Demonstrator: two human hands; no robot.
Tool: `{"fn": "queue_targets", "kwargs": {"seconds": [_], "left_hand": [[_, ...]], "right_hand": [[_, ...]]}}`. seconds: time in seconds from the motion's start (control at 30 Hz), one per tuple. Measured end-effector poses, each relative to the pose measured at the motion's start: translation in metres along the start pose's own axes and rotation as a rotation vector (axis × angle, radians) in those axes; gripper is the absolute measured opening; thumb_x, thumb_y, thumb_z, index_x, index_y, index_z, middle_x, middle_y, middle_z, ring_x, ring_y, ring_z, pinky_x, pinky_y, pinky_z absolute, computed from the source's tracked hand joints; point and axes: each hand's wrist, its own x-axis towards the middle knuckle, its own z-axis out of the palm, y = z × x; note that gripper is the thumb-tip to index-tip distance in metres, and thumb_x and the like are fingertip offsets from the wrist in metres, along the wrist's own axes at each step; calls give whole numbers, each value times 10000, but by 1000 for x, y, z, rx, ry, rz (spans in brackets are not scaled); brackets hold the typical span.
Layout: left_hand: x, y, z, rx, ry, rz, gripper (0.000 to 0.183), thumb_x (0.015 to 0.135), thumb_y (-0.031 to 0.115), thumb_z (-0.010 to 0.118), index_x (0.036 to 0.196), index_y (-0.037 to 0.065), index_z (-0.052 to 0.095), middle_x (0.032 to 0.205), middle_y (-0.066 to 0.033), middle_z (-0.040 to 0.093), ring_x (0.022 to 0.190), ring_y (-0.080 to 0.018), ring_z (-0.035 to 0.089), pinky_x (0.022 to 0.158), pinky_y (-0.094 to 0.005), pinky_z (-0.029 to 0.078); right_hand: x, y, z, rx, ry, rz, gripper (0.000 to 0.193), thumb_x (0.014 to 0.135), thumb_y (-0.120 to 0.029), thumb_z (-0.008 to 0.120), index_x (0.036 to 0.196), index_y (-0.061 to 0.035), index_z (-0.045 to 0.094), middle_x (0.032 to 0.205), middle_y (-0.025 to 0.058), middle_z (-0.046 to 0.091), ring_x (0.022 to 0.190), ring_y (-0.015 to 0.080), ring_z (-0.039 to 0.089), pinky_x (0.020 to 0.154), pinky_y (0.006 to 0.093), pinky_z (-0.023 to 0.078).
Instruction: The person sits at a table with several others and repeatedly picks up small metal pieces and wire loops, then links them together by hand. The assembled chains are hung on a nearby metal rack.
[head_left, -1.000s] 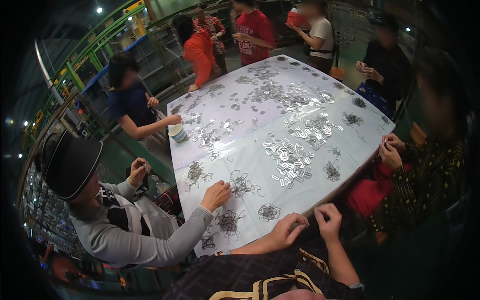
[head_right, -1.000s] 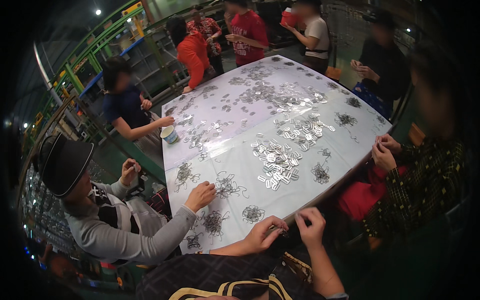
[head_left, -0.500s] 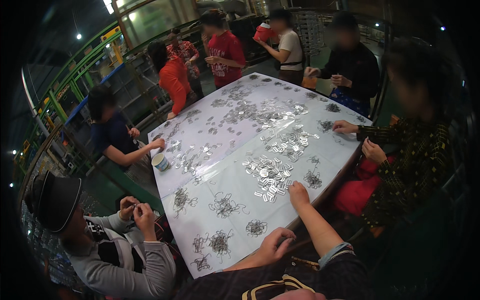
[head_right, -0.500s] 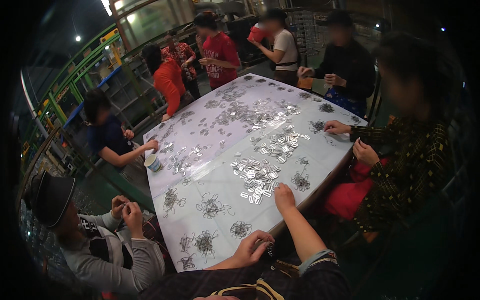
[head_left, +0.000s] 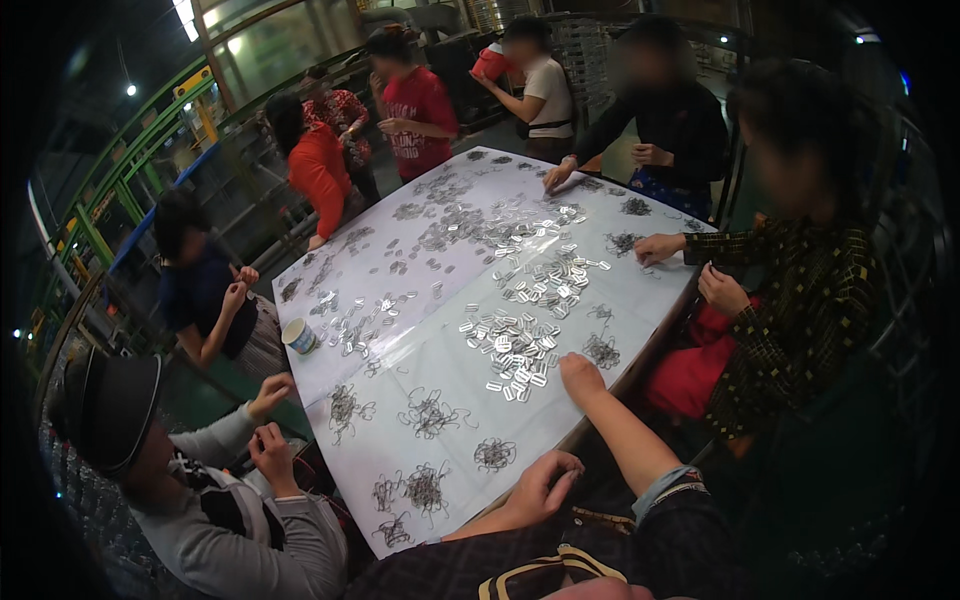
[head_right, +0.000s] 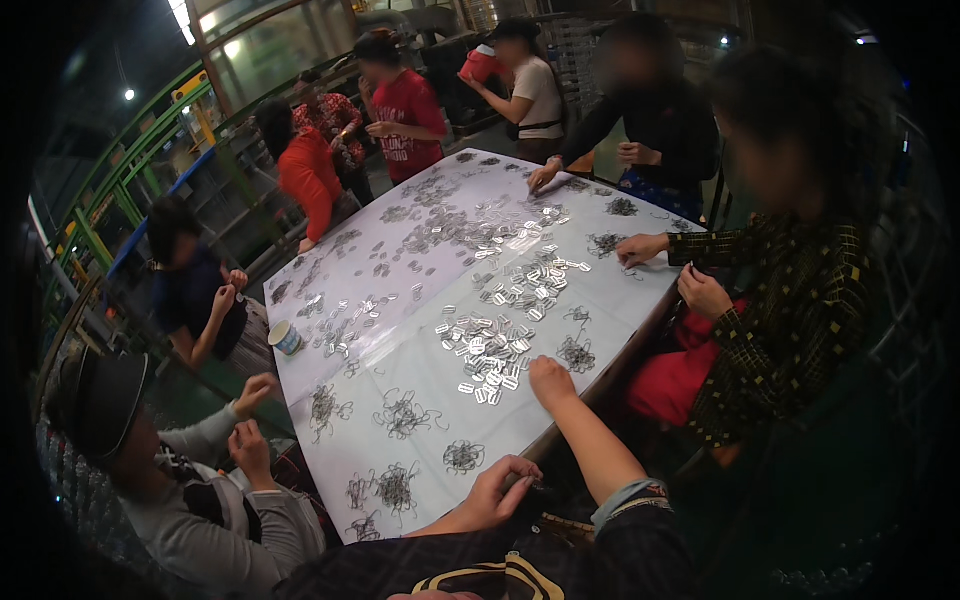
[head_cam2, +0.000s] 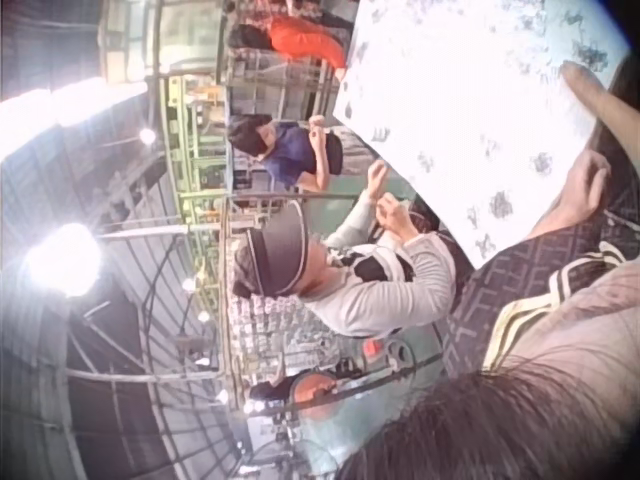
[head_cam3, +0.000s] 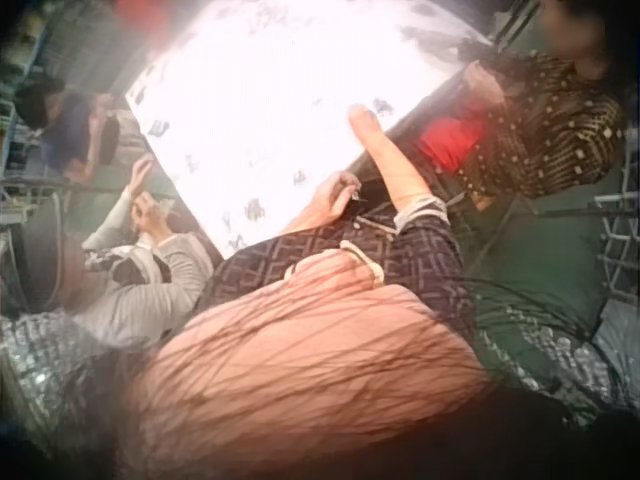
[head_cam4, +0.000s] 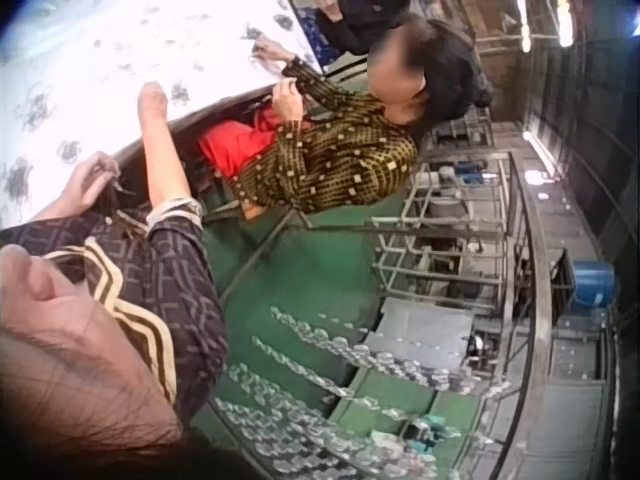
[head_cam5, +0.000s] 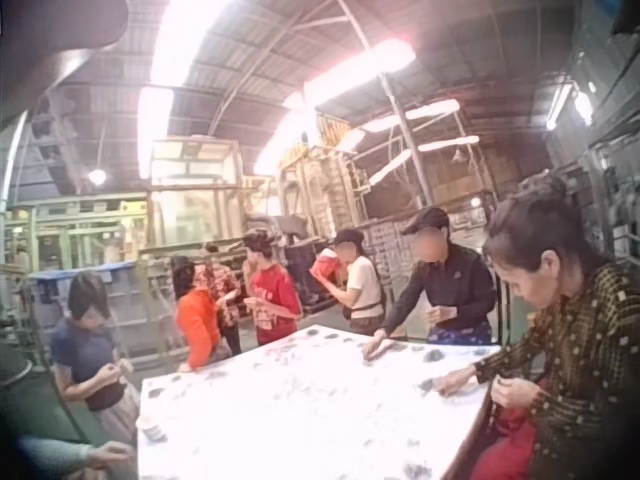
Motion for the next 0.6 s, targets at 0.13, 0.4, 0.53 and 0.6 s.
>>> {"fn": "queue_targets", "kwargs": {"seconds": [0.13,0.4,0.53,0.6], "left_hand": [[-2,4,-1,-1,64,-49,89,886,-9,562,973,-7,544,950,-123,627,859,-208,617,771,-300,493],[8,-2,2,98,201,-136,94,879,15,586,961,-11,549,884,-125,631,790,-214,623,732,-308,496],[7,-5,3,192,272,-148,101,876,29,603,954,-13,555,831,-119,638,772,-189,621,722,-297,490],[9,-2,1,202,275,-148,101,876,29,603,957,-11,559,835,-119,640,776,-190,623,724,-297,490]], "right_hand": [[-7,-18,-33,307,88,153,91,788,-56,610,840,12,642,836,194,646,792,379,630,728,428,518],[-74,-68,-123,1146,-139,376,151,869,-101,636,902,43,666,700,47,664,593,82,625,545,241,487],[-90,-71,-148,1145,-159,379,135,867,-80,639,908,46,668,709,34,654,597,63,593,546,225,474],[-94,-73,-157,1134,-193,367,111,878,-48,631,926,48,659,736,21,643,612,56,579,550,208,470]]}}
